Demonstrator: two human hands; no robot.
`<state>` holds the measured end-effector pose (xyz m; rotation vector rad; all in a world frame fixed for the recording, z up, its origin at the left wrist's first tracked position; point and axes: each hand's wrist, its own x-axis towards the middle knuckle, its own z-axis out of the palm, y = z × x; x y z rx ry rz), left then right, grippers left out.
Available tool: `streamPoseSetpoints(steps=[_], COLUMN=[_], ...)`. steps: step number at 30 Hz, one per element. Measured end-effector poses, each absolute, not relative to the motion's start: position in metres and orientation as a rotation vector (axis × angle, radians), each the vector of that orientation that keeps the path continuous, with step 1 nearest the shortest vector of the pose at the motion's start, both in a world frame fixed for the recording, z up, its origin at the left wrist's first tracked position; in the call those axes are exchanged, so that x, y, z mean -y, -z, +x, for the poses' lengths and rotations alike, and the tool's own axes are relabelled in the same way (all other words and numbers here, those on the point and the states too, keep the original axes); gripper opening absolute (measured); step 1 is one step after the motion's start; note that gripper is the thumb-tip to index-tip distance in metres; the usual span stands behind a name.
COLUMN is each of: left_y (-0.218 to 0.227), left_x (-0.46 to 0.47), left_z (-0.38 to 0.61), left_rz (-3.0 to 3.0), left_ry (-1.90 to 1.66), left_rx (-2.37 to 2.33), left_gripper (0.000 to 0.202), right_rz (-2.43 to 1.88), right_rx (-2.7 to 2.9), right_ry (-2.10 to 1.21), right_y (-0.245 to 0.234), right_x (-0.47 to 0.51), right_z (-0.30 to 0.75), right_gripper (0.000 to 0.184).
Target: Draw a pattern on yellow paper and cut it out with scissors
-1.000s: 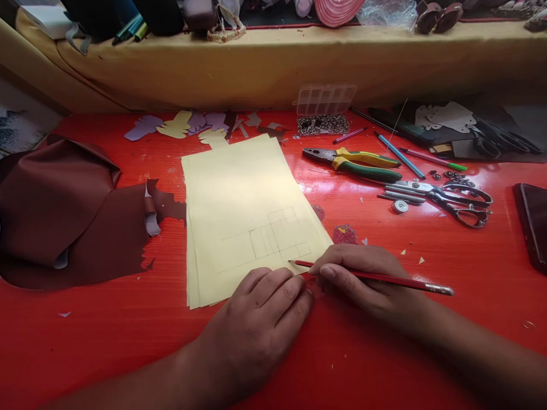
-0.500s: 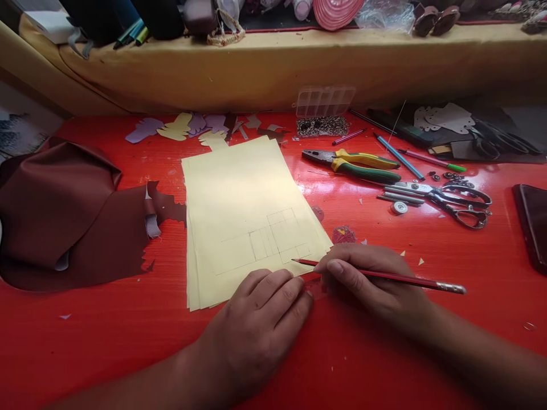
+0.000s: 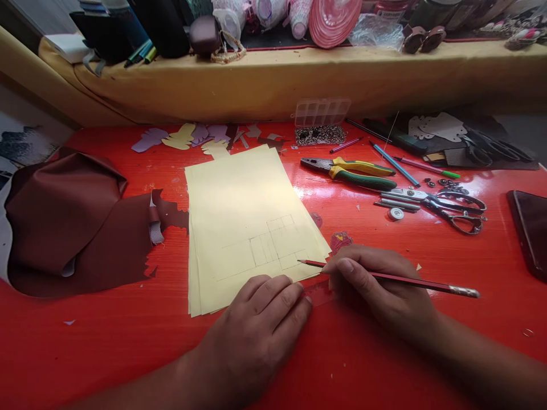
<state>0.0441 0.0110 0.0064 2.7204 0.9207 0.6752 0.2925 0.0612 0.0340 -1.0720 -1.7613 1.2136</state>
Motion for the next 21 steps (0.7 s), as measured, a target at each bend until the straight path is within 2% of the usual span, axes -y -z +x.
streamPoseSetpoints(steps=[8, 21], left_y=[-0.0067, -0.0077], left_x=[-0.0107, -0.0109], left_z=[0.0447, 0.0436], left_rz=[2.691, 2.7], left_ry=[-0.707, -0.678], left_rx=[-0.926, -0.931], left_gripper=[0.034, 0.034], right_rz=[-1.191, -1.157], right_rx=[1.607, 1.827], right_ry=[-1.243, -1.159], right_y=[-0.0318, -0.0325], right_x=[-0.0645, -0.0689], right_z=[0.302, 0.3016], right_gripper=[0.038, 0.04])
